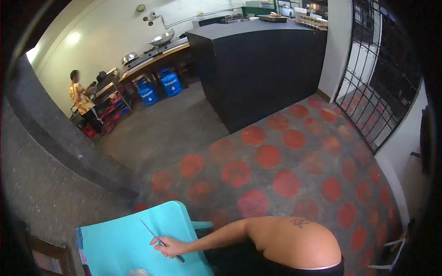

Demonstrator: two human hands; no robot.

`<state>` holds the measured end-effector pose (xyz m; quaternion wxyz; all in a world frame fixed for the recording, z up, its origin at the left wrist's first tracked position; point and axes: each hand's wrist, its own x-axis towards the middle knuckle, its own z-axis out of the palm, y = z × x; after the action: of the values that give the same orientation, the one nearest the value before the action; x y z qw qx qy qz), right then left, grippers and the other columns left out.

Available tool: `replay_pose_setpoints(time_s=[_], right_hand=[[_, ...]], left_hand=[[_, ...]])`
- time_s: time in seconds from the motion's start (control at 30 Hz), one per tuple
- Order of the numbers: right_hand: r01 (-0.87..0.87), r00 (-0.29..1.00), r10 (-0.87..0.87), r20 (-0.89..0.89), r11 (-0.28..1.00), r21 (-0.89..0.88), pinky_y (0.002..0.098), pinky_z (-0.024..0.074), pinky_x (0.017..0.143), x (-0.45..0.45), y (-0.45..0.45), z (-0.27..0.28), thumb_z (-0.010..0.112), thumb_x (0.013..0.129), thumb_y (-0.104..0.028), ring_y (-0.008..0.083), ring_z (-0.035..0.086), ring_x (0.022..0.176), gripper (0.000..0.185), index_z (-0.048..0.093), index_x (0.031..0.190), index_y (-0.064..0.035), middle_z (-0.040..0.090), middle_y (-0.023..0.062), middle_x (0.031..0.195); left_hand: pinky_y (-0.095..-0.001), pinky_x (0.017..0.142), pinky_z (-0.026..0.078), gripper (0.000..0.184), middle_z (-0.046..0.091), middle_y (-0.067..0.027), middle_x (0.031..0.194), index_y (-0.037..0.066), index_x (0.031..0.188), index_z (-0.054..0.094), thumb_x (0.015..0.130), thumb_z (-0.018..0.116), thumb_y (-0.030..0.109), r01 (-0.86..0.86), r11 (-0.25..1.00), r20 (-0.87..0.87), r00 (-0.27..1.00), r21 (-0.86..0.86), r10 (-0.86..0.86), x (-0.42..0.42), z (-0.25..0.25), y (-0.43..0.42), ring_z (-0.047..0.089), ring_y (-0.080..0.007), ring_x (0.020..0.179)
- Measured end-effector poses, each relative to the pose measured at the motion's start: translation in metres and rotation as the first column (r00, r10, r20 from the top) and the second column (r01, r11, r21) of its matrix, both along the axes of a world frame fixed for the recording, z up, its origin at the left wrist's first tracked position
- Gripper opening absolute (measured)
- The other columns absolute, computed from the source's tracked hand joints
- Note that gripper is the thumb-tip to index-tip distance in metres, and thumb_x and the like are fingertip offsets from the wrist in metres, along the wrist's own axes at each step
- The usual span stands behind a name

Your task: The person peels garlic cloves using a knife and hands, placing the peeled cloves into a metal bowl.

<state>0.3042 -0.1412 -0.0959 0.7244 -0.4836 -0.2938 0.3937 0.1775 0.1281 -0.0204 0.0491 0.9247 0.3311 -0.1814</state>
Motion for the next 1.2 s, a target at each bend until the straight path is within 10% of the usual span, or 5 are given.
replay_pose_setpoints(time_s=[0.27, 0.3, 0.33, 0.77, 1.2], right_hand=[[0.002, 1.000, -0.002, -0.015, 1.000, -0.026, 0.0278, 0.0450, 0.043, 0.003, 0.008, -0.021, 0.047, 0.094, -0.018, 0.0102, 0.052, 0.051, 0.029, 0.047, 0.121, -0.0082, 0.052, 0.0017, 0.063], [-0.048, 0.876, 0.211, -0.434, 0.933, 0.356, 0.0288, 0.0443, 0.040, 0.006, 0.021, -0.056, 0.050, 0.092, -0.019, 0.0106, 0.051, 0.049, 0.031, 0.048, 0.122, -0.0082, 0.054, 0.0028, 0.066], [-0.029, 0.995, 0.041, -0.089, 0.990, 0.136, 0.0284, 0.0446, 0.041, 0.006, 0.007, -0.034, 0.050, 0.092, -0.017, 0.0106, 0.051, 0.049, 0.032, 0.048, 0.123, -0.0071, 0.054, 0.0021, 0.064], [-0.056, 0.968, 0.016, 0.251, 0.987, 0.153, 0.0225, 0.0404, 0.047, -0.031, 0.006, 0.022, 0.046, 0.095, -0.018, 0.0085, 0.048, 0.049, 0.029, 0.052, 0.114, 0.0036, 0.054, 0.0048, 0.064], [-0.681, 0.657, 0.701, 0.278, 0.710, -0.181, 0.0194, 0.0298, 0.037, -0.128, 0.093, 0.136, 0.037, 0.099, -0.029, 0.0037, 0.036, 0.041, 0.037, 0.047, 0.127, -0.0075, 0.055, 0.0022, 0.081]], left_hand=[[-0.0434, 0.105, 0.032, 0.048, 0.048, -0.0160, 0.133, 0.005, 0.126, 0.051, 0.083, 0.055, 0.027, 0.034, 0.998, 0.025, 0.999, 0.058, -0.036, -0.093, 0.013, 0.017, 0.042, -0.0327, 0.126], [-0.0434, 0.105, 0.032, 0.048, 0.048, -0.0159, 0.133, 0.005, 0.126, 0.051, 0.083, 0.055, 0.027, 0.056, 0.997, 0.098, 0.993, 0.056, -0.061, -0.106, 0.017, 0.011, 0.041, -0.0327, 0.126], [-0.0414, 0.101, 0.036, 0.053, 0.052, -0.0182, 0.126, 0.006, 0.124, 0.053, 0.072, 0.059, 0.012, 0.186, 0.982, 0.375, 0.910, 0.013, -0.177, -0.120, 0.011, 0.012, 0.048, -0.0331, 0.118], [-0.0390, 0.070, 0.049, 0.023, 0.066, -0.0152, 0.082, 0.007, 0.090, 0.068, 0.072, 0.066, 0.021, -0.284, 0.959, 0.765, 0.619, 0.006, 0.179, -0.133, 0.045, -0.091, 0.063, -0.0295, 0.078], [-0.0353, 0.063, 0.046, 0.015, 0.060, -0.0158, 0.072, 0.000, 0.085, 0.063, 0.075, 0.067, 0.011, -0.338, 0.921, 0.904, 0.301, -0.195, 0.302, -0.149, 0.038, -0.115, 0.060, -0.0274, 0.067]])
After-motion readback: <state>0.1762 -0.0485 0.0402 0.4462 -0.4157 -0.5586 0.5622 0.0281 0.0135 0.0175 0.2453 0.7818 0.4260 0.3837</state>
